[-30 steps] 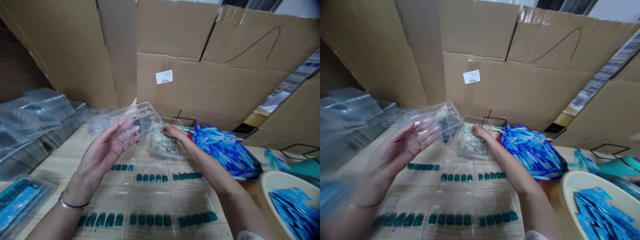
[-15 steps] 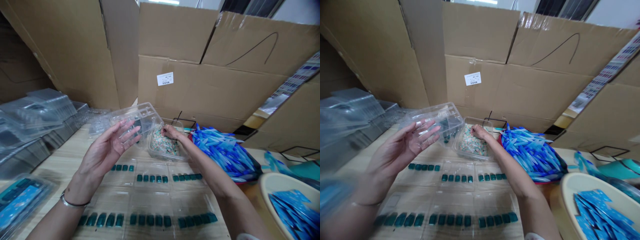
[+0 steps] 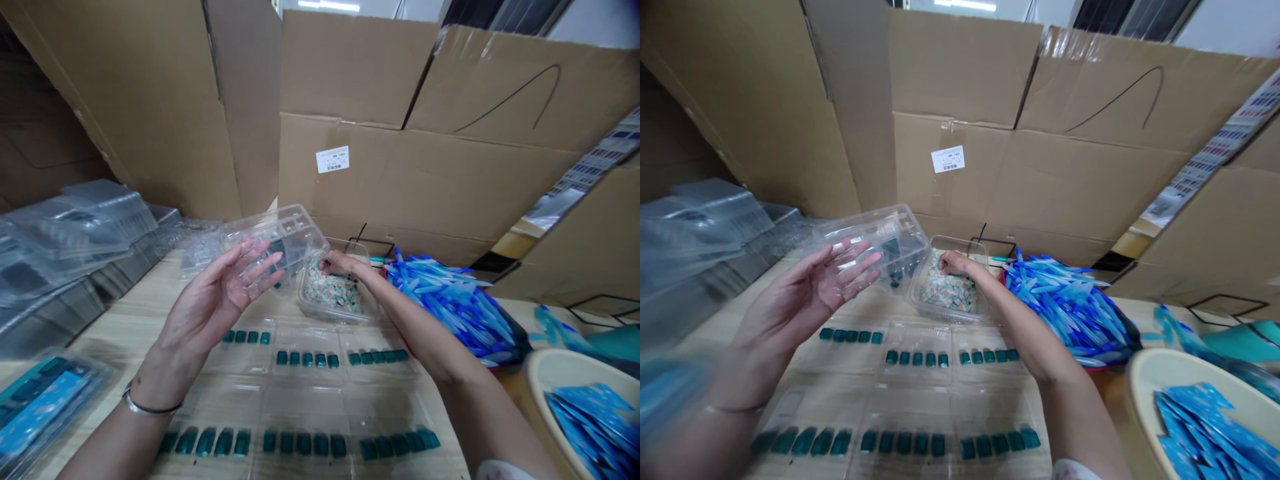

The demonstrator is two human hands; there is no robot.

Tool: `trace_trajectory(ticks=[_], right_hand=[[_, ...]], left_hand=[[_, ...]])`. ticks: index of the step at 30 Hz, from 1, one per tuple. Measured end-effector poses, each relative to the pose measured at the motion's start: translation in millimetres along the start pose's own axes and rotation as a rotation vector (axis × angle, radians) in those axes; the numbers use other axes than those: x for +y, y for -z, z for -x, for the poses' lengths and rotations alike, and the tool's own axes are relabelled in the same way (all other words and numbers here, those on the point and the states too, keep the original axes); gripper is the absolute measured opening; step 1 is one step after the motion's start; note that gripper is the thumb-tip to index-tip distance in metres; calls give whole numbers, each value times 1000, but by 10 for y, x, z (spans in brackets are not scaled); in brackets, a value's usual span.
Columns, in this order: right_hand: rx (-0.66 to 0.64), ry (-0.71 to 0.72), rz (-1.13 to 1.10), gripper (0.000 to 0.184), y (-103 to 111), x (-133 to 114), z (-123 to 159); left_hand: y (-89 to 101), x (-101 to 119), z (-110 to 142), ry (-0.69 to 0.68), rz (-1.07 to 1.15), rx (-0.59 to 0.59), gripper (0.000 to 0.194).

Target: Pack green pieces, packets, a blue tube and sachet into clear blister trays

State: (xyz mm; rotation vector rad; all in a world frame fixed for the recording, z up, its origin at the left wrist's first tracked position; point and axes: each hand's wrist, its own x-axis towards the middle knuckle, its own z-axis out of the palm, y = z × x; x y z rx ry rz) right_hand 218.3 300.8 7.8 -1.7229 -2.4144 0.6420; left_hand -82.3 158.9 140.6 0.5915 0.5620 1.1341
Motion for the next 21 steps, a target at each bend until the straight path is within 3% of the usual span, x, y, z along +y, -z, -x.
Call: trace_trajectory(ticks=[8,13,17,21], right_hand=[[61,9,-3,16,-30,-107,82],[55,-3,-119,20,79,-106,146],[-82,-2,-317,27,198,-16,238],[-172,70,-183,19,201,-10,267]], left_hand=[[39,-11,-20,2,-3,-30,16],[57,-9,-29,-2,-5,-23,16],[47,-8,-31,0,-13,-28,17],[37,-22,-32,5,-6,-26,18]])
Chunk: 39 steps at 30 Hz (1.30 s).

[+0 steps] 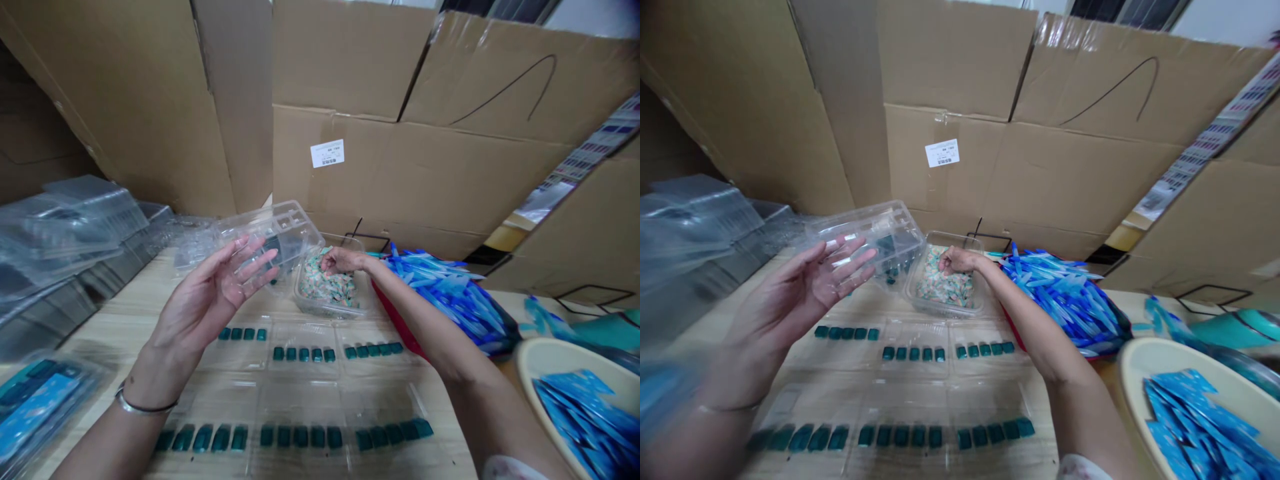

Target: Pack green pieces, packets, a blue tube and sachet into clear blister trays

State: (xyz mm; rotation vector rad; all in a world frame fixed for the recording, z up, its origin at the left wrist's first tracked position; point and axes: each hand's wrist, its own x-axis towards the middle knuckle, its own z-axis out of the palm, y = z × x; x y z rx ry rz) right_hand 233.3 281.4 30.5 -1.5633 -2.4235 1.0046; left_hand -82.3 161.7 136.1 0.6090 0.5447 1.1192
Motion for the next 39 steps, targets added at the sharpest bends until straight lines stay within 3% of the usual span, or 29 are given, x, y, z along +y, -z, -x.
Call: trace_trajectory(ticks=[5,10,16,24,28,31,35,39], right_hand=[[-60,-10,347,19,-59,-84,-65],[-54,-12,451,18,-106,-147,-54],[24,125,581,15,-191,-198,105],[102,75,386,9,-198,-153,214],[162,19,26,17,-185,-201,217],[100,41,-193,28,-171,-275,213],[57,-19,-230,24,-176,-377,155],[-15,79,-144,15,-205,-419,58]], left_hand=[[-3,-9,-3,5,-10,3,18],[6,0,-8,12,-18,4,17],[6,5,0,6,-2,-3,17],[22,11,-8,7,11,-21,16],[32,3,-23,4,-4,-31,16],[27,-4,-33,10,-30,-7,17],[19,-13,-50,18,-53,27,18],[12,-26,-67,16,-53,53,18]])
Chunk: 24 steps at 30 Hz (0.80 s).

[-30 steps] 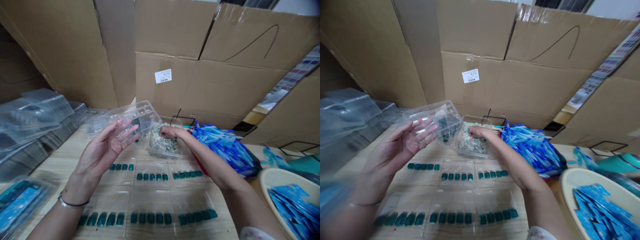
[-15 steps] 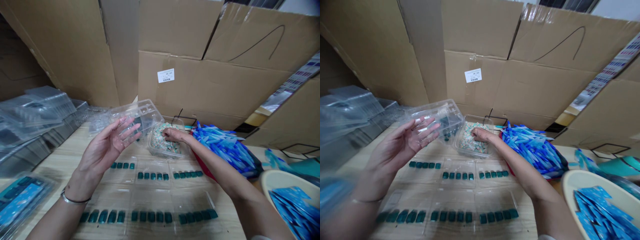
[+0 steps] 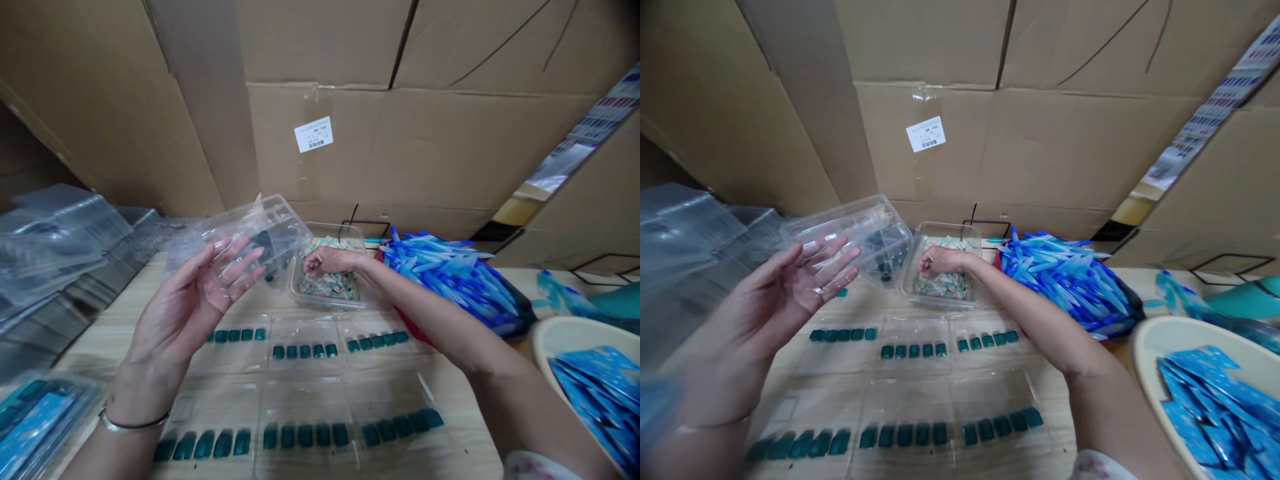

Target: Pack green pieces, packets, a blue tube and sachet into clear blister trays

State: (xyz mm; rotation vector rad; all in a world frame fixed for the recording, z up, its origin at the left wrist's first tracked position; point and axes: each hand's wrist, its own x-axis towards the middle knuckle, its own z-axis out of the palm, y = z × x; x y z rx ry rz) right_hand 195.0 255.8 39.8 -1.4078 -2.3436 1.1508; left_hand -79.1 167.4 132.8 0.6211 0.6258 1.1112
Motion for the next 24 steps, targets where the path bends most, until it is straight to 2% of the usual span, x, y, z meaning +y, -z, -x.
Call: trace_trajectory(ticks=[3,8,11,16,24], right_hand=[[17,-8,98,14,11,59,-32],[43,-88,30,25,24,172,-52],[22,-129,43,19,-47,162,-125],[51,-140,210,16,-168,115,-249],[37,-201,216,14,-118,114,-212]], left_hand=[[-2,-4,-7,1,-3,-4,18],[16,-2,-15,-1,-3,-17,19],[20,-5,-14,6,5,-23,19],[2,-10,0,7,10,-15,18],[5,-11,0,9,14,-49,18]])
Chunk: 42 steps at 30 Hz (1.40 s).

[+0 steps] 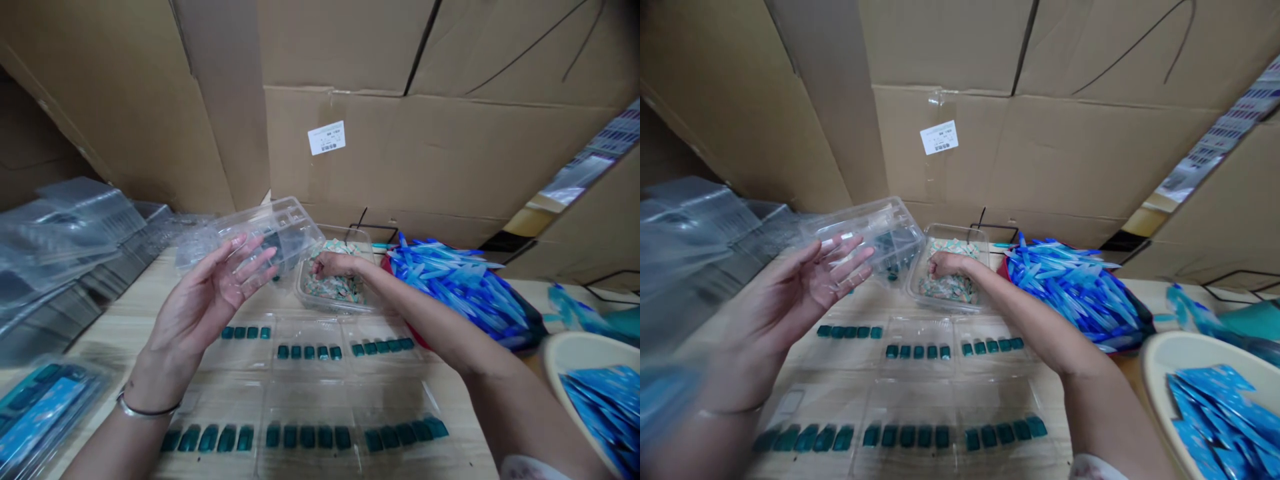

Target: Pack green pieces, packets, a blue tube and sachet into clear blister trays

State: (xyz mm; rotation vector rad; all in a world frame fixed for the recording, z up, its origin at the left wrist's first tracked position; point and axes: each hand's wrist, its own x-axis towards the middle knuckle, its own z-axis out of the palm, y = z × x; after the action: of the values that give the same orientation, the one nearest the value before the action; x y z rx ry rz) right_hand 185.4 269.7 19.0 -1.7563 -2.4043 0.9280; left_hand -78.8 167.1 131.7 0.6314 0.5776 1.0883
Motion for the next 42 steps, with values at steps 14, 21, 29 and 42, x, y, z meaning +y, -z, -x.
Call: trace_trajectory(ticks=[14,21,29,42], right_hand=[[132,-119,-474,12,-33,81,76],[49,-157,-264,10,-26,-7,72],[50,-135,-90,19,-43,-93,67],[492,82,-847,32,129,58,614]], left_hand=[[16,18,11,-22,42,10,15],[37,26,3,-13,64,-7,15],[49,30,-2,-25,68,1,15],[89,-35,-90,-89,13,24,14]])
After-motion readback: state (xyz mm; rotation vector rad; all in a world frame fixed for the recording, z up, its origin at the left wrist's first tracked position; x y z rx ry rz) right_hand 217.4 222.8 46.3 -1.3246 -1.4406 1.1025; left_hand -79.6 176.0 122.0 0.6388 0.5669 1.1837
